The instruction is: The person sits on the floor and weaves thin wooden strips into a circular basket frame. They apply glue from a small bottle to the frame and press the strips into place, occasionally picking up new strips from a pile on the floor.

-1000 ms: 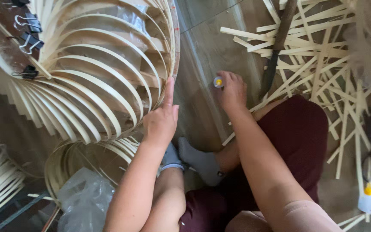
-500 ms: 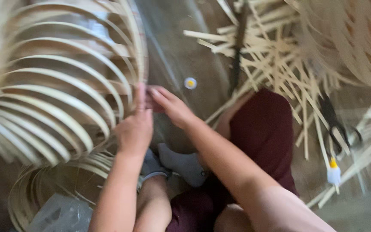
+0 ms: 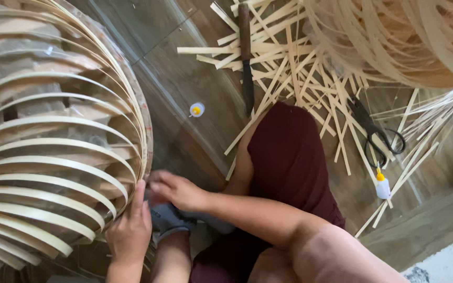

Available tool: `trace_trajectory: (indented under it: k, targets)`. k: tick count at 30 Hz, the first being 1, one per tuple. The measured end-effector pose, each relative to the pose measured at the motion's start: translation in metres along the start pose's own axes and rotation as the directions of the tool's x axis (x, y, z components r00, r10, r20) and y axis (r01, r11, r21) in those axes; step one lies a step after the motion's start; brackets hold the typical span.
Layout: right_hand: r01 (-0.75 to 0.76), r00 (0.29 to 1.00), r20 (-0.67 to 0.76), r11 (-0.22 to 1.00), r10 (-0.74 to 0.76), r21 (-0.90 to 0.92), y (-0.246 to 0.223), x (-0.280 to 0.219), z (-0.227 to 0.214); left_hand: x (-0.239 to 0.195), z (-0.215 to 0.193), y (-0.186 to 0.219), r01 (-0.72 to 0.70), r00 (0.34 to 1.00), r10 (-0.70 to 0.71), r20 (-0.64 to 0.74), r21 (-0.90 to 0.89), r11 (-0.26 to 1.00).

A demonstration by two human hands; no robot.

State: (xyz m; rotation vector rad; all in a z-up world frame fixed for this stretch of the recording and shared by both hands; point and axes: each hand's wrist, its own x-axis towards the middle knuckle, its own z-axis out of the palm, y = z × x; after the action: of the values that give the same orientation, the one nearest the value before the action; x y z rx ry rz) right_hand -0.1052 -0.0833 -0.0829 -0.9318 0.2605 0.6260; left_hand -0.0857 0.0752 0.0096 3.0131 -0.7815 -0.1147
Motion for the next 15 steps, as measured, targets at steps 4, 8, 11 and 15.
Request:
trace_trajectory:
  k: [4,8,11,15]
  targets:
    - [0.134,0.977,0.211,0.833,-0.022,-0.537,-0.071,-0.074,-0.052,-0.004,0.005,-0.002,-0.028,0.997,0.027,-0.068,-0.014,1.0]
    - [0.055,0.977,-0.125,0.772,-0.173,-0.633,-0.15,-0.151,-0.149,-0.004,0.007,-0.004,0.002,0.999,-0.004,-0.041,-0.057,0.998]
    - [0.242,0.572,-0.631,0.843,-0.524,-0.48,-0.175,-0.18,-0.226,-0.005,0.007,-0.002,-0.012,0.998,0.008,-0.064,-0.058,0.998]
    - [-0.276,0.396,-0.651,0.592,-0.648,-0.757,-0.152,-0.186,-0.289,0.001,0.003,-0.002,-0.046,0.99,0.036,-0.138,-0.072,0.996]
